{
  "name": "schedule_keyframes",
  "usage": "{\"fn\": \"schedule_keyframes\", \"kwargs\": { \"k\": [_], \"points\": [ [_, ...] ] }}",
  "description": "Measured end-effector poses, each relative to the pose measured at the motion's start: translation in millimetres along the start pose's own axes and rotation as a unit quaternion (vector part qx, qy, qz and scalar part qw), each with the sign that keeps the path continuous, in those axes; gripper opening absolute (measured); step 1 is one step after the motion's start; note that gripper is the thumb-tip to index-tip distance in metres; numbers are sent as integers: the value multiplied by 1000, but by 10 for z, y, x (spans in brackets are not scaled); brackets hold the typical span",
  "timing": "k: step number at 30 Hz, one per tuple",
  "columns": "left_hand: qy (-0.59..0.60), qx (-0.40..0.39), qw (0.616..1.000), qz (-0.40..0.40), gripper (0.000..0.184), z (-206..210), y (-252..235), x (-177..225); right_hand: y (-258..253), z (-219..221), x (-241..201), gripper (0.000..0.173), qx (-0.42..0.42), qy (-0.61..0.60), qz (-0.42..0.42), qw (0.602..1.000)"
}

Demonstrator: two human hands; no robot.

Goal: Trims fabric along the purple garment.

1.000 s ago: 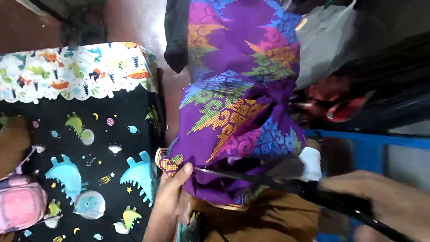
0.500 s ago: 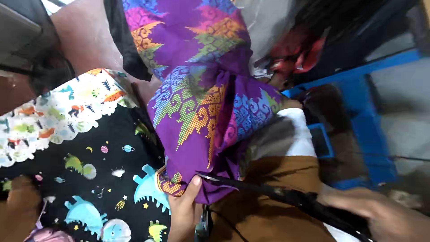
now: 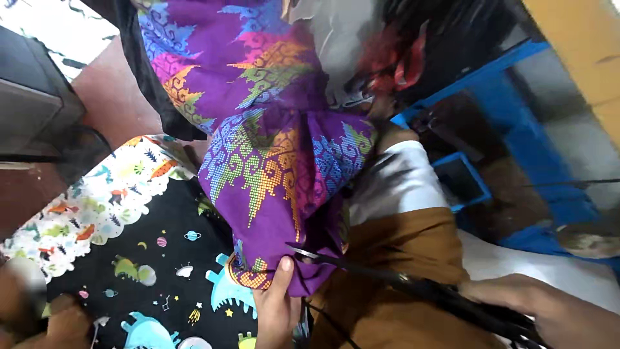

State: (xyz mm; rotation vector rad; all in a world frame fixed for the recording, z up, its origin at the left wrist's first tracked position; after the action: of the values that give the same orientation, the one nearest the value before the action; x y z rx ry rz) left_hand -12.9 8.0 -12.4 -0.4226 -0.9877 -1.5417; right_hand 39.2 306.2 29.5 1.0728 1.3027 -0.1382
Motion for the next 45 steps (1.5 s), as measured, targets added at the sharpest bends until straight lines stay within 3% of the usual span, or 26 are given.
{"fn": "schedule_keyframes", "kwargs": {
  "k": [6, 10, 11, 15, 19, 21, 23, 26, 32, 37, 41, 45],
  "points": [
    [-2, -21, 1000, -17, 23, 121, -49, -66, 42, -33, 84, 67, 43, -11, 2, 999],
    [-14, -26, 999, -18, 20, 245, -147, -163, -178, -114, -196, 66, 34, -90, 173, 980],
    [-19, -31, 999, -19, 20, 282, -169, -188, -162, -98, -184, 67, 35, -95, 182, 978],
    [-10, -109, 993, -37, 19, 459, -228, -303, 119, 128, 160, 80, 87, -56, 57, 993],
    [-36, -93, 995, -23, 18, 535, -330, -325, -38, 197, 18, 69, 73, -117, 120, 983],
    [-59, -99, 993, -14, 17, 546, -375, -292, -39, 285, 99, 82, 120, -97, 51, 987],
    [-72, -119, 990, 8, 17, 569, -404, -255, -4, 331, 161, 84, 152, -72, -8, 986],
    [-107, -136, 984, 40, 18, 624, -412, -239, -15, 281, 78, 83, 135, -64, -16, 989],
    [-84, -110, 990, 20, 21, 645, -416, -387, -104, 392, 107, 79, 163, -131, -33, 977],
    [-8, -192, 981, 36, 31, 689, -470, -353, -124, 479, 175, 76, 182, -180, -53, 965],
    [64, -79, 994, -30, 30, 781, -604, -377, -160, 533, 173, 75, 187, -205, -56, 959],
    [121, -46, 990, -57, 26, 808, -592, -421, -182, 529, 82, 80, 164, -249, -20, 954]
  ]
}}
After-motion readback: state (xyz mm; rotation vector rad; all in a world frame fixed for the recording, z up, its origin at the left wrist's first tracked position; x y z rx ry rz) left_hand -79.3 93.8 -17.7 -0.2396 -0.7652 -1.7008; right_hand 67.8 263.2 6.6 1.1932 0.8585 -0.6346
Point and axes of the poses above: each hand's wrist, its own y-axis away from the middle knuckle, its own z-axis out of the palm, x = y × z, the point moved 5 cm from there along -y, towards the middle knuckle, and after that the axes turned 1 degree about -y, right-handed, at the moved point
